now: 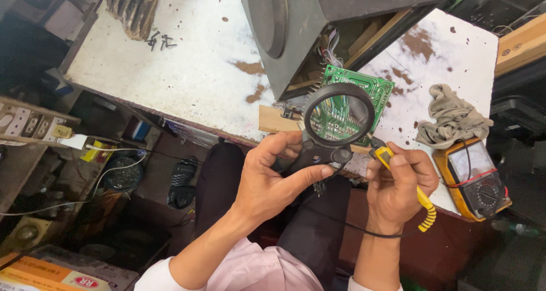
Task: The person uses a magnifying glass and a soldering iron to work on a green circuit board. They repeatedly inspect the board through the magnifier and apply the soldering iron to various points on the board's surface.
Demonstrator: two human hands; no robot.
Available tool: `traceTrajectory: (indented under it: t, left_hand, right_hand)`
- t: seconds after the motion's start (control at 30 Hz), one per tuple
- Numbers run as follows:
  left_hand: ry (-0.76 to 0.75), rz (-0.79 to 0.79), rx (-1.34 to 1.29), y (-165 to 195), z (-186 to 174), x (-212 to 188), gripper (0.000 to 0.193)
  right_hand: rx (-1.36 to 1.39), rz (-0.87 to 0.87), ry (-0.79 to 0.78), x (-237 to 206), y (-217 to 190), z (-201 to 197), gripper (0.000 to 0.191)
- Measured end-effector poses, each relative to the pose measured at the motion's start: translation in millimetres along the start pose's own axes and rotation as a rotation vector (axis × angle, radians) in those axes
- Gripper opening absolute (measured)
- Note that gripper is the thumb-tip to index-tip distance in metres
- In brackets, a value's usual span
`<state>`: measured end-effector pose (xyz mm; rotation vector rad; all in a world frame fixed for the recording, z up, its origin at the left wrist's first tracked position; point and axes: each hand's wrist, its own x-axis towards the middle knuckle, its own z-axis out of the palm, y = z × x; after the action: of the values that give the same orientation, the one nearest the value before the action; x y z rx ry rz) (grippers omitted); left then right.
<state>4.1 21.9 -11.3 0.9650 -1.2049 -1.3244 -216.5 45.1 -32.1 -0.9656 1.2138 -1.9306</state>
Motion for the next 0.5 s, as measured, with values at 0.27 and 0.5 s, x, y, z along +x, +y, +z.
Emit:
traceTrajectory:
  t: [0.27,0.5]
  left_hand:
    - [-0.002,0.053,0.039,1.0,-1.2,1.1,0.047]
    - [0.000,0.043,0.049,1.4,-0.9,0.7,0.047]
  right_hand:
    - [0.007,0.012,-0.007,0.4,0.2,-0.6,0.014]
    - [0.028,0.019,0.024,-1.8,-0.7,-4.4,0.014]
